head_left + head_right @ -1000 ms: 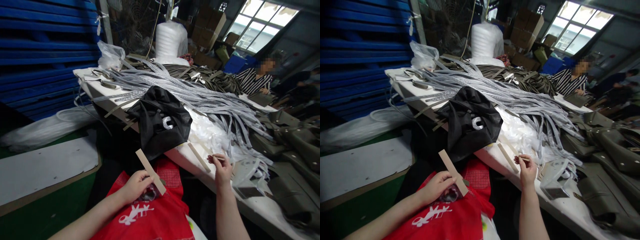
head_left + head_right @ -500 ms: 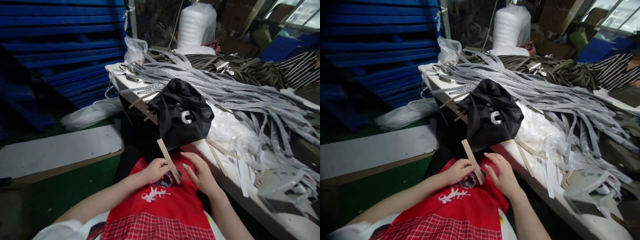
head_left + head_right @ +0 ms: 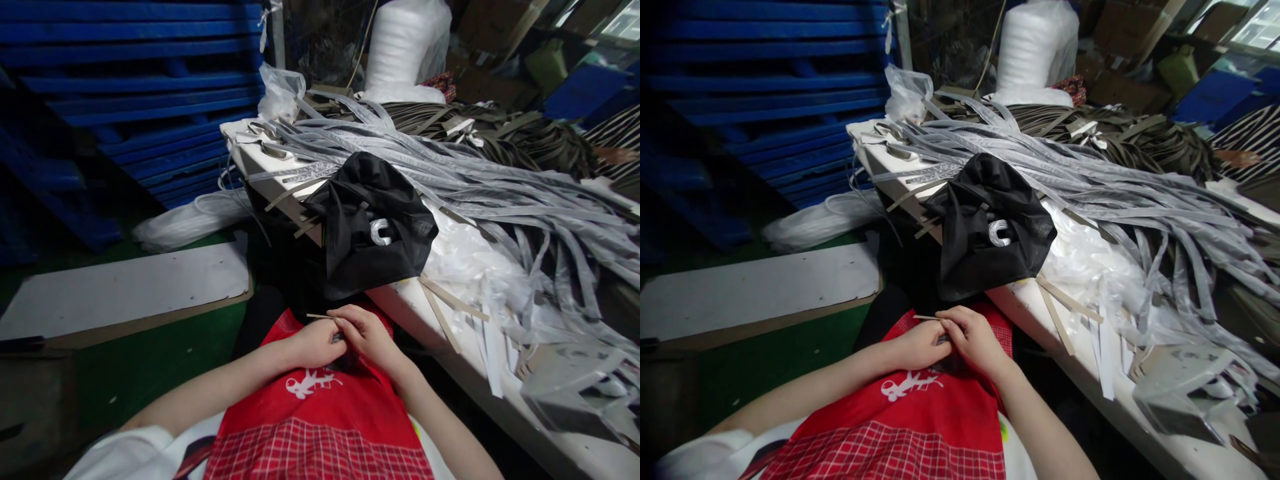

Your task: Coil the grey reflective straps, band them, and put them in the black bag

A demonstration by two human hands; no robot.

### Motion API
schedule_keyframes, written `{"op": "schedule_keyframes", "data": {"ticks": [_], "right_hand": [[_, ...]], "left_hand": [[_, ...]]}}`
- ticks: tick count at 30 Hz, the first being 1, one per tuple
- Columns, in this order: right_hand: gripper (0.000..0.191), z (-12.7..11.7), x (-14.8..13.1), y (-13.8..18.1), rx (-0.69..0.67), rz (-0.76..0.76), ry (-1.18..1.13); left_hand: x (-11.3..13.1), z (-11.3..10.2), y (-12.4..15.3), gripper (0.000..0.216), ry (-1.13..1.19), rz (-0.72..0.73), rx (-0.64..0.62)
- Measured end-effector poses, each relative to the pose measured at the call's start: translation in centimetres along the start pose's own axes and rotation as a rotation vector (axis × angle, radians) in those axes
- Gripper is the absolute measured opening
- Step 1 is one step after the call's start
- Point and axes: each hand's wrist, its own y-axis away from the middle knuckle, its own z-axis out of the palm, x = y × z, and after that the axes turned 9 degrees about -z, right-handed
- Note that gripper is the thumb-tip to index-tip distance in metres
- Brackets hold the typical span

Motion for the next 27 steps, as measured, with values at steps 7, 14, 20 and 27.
{"op": "schedule_keyframes", "data": {"ticks": [7,14,20,27], "right_hand": [[0.024,-3.6,-1.4,2.6,0.083,0.042,0.371],[0.017,-2.5,-4.7,2.5,-0.405,0.063,0.813],[0.018,-1.9,-5.4,1.8,-0.412,0.069,0.899],[0.022,-0.9,-5.0,1.0,-0.455,0.094,0.889]], "left_hand": [[-2.2,-0.2,-1.1,0.048,0.186,-0.194,0.051],[-2.8,0.2,-1.4,0.049,0.254,-0.264,0.112],[-1.9,-0.2,-0.8,0.041,0.196,-0.242,0.124],[-2.0,0.0,-0.6,0.041,0.160,-0.227,0.126]]}}
